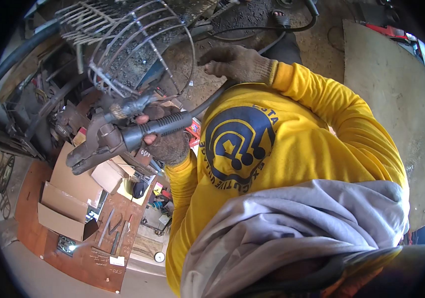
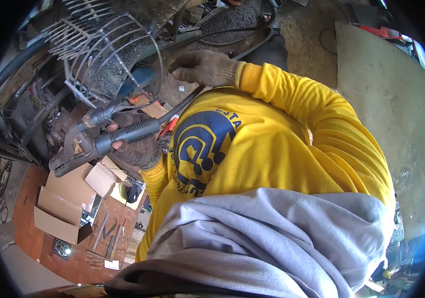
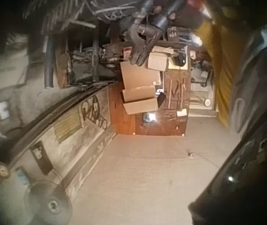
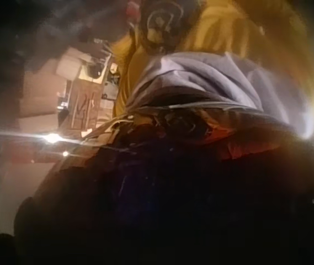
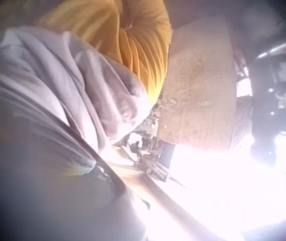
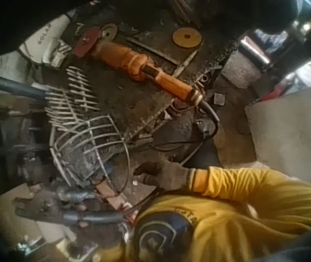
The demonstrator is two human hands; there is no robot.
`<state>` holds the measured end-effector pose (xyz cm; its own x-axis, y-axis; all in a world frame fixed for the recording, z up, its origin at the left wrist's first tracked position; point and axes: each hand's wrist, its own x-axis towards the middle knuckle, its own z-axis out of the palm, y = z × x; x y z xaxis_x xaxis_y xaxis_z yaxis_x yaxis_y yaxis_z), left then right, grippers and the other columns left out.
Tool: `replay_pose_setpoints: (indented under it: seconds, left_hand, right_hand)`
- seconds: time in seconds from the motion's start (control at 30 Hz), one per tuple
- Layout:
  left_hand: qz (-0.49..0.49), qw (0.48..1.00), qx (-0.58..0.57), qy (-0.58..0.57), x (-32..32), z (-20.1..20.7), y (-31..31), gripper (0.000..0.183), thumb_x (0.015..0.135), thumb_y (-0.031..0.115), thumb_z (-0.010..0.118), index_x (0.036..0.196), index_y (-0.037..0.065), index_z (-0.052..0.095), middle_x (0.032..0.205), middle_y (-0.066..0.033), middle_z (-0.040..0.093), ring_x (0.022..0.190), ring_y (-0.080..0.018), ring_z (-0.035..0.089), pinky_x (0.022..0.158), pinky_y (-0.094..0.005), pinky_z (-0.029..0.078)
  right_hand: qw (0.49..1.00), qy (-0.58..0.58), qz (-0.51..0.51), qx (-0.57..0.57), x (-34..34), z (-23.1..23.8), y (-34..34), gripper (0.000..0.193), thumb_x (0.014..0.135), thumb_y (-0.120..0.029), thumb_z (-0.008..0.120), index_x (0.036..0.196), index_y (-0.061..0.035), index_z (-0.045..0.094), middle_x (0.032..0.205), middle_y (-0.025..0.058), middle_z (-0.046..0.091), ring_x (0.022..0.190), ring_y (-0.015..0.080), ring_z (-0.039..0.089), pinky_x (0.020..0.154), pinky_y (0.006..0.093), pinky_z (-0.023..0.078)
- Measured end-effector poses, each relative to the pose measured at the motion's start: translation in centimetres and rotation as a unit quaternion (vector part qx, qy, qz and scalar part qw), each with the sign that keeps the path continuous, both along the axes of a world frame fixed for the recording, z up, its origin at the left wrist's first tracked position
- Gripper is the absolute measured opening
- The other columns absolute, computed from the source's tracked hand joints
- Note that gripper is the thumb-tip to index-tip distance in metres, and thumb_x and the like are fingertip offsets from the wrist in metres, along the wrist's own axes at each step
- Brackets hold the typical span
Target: The person uses an angle grinder to smooth the edges of metal bars, سپس welds pieces together to construct a spherical wire cage on a workbench.
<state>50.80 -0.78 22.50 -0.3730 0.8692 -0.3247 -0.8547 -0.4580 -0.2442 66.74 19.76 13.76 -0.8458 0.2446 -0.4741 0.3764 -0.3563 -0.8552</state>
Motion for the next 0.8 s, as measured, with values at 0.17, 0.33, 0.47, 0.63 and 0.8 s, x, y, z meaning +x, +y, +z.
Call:
replay_pose_setpoints:
  seconds: [0.17,0.33,0.47,0.63,0.8]
  left_hand:
    - [-0.038,0.997,0.065,0.019,-0.2,-0.8,-1.3,0.028,0.092,0.025,0.071,0.109,0.005,0.061,0.109,-0.0121,0.066,0.091,-0.0212,0.069,0.074,-0.0307,0.052]
    - [0.028,0.838,-0.153,0.523,-1.4,-3.0,-1.5,0.034,0.098,0.032,0.063,0.117,0.005,0.058,0.104,-0.0100,0.060,0.074,-0.0188,0.064,0.079,-0.0375,0.052]
    - [-0.056,0.885,-0.090,0.454,-2.0,-3.6,-1.4,0.041,0.095,0.030,0.069,0.122,0.002,0.056,0.105,-0.0090,0.057,0.080,-0.0185,0.064,0.080,-0.0428,0.053]
    - [-0.035,0.719,-0.323,0.614,-0.7,-1.9,-1.5,0.065,0.079,0.024,0.087,0.125,0.005,0.046,0.111,-0.0105,0.057,0.093,-0.0248,0.066,0.092,-0.0574,0.058]
    - [-0.063,0.690,-0.332,0.640,0.7,-3.0,-1.3,0.059,0.084,0.023,0.082,0.126,0.004,0.046,0.115,-0.0122,0.056,0.096,-0.0236,0.064,0.088,-0.0479,0.058]
  right_hand:
    - [0.987,0.049,0.014,0.152,1.0,2.1,-0.2,0.036,0.098,-0.034,0.063,0.122,-0.0079,0.067,0.109,0.0099,0.069,0.097,0.0175,0.067,0.090,0.0324,0.053]
    - [0.986,0.120,0.018,0.113,-0.9,4.9,-0.4,0.038,0.100,-0.036,0.061,0.122,-0.0056,0.066,0.104,0.0096,0.071,0.097,0.0188,0.067,0.090,0.0332,0.050]
    - [0.995,0.085,0.048,0.031,-2.5,6.0,-0.7,0.041,0.102,-0.037,0.057,0.130,-0.0061,0.063,0.108,0.0074,0.071,0.094,0.0135,0.064,0.085,0.0287,0.051]
    - [0.987,0.125,-0.027,-0.101,-3.0,4.4,-0.8,0.049,0.103,-0.048,0.052,0.130,-0.0083,0.065,0.106,0.0036,0.070,0.085,0.0105,0.063,0.076,0.0258,0.053]
    - [0.982,0.179,-0.048,-0.032,-4.1,5.7,0.7,0.050,0.101,-0.045,0.059,0.133,-0.0075,0.063,0.117,0.0061,0.071,0.105,0.0131,0.064,0.093,0.0275,0.050]
